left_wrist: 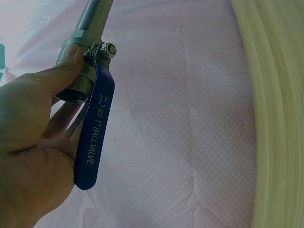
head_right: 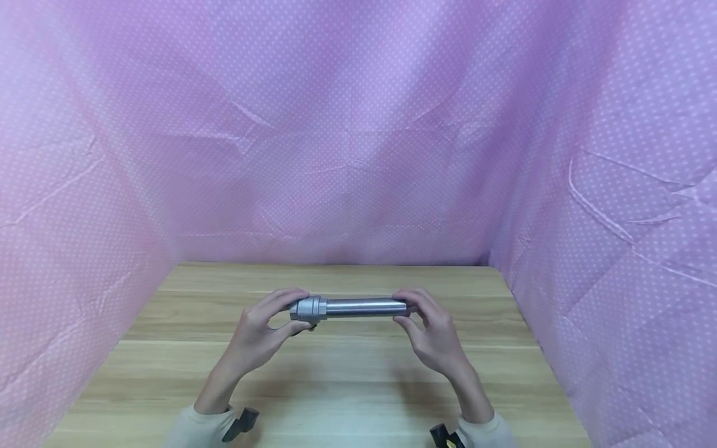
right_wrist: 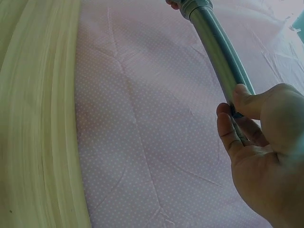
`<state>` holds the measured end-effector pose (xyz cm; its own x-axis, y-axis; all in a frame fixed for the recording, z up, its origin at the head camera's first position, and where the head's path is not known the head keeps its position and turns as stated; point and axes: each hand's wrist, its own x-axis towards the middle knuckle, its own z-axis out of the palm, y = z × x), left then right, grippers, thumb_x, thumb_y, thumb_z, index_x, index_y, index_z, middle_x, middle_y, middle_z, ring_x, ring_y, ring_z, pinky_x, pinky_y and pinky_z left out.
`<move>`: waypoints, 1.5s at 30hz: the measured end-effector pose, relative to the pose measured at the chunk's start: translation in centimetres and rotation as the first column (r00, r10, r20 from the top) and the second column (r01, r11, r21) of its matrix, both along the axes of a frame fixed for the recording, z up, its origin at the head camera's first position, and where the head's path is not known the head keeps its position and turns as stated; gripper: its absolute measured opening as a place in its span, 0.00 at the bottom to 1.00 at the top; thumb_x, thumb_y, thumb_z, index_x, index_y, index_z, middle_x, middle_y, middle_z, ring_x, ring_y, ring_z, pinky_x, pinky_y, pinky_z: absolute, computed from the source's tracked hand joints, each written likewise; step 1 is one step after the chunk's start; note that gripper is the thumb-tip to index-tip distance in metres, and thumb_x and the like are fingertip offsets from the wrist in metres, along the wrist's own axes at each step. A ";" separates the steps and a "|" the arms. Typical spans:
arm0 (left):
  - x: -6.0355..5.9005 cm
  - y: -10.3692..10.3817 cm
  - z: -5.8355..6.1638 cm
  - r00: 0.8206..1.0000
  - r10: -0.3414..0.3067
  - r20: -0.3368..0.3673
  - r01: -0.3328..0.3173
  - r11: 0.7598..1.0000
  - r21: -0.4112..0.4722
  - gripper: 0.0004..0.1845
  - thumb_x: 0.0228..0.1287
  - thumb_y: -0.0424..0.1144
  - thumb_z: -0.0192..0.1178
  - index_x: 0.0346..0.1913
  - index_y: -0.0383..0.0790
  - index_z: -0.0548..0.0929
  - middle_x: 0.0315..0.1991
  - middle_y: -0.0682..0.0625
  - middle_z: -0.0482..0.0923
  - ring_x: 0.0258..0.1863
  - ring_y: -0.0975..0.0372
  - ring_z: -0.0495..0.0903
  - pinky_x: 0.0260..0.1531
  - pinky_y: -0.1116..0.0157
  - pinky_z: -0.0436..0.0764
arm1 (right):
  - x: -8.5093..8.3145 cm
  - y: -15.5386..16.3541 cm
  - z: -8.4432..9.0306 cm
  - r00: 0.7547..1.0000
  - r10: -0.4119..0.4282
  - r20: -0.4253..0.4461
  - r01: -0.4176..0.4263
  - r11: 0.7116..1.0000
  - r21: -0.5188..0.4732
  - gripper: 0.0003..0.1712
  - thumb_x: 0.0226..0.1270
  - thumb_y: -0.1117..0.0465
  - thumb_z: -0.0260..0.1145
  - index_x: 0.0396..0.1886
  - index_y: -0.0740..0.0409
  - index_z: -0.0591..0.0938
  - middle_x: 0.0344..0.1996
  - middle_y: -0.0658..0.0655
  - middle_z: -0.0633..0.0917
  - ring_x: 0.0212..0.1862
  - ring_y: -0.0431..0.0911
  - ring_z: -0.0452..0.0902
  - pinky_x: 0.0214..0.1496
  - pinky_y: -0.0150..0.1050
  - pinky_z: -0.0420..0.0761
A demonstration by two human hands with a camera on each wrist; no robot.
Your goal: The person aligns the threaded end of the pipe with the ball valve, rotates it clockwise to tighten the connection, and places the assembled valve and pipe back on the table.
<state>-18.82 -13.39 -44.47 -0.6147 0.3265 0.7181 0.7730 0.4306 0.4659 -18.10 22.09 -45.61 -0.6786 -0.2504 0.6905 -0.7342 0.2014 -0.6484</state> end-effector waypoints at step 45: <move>-8.3 0.2 -10.0 0.822 0.031 0.568 0.120 0.967 -0.226 0.20 0.70 0.40 0.79 0.62 0.44 0.91 0.52 0.50 0.94 0.43 0.67 0.84 0.48 0.68 0.86 | -7.4 1.5 -9.0 0.848 -0.200 0.490 -0.048 0.893 0.448 0.15 0.77 0.67 0.74 0.60 0.56 0.88 0.49 0.54 0.91 0.51 0.43 0.85 0.56 0.32 0.87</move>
<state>-27.13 -13.18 -54.45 -0.8657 0.4791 0.1449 0.4281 0.5586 0.7104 -25.53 23.62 -54.58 -0.9276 -0.3666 0.0713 -0.2906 0.5886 -0.7544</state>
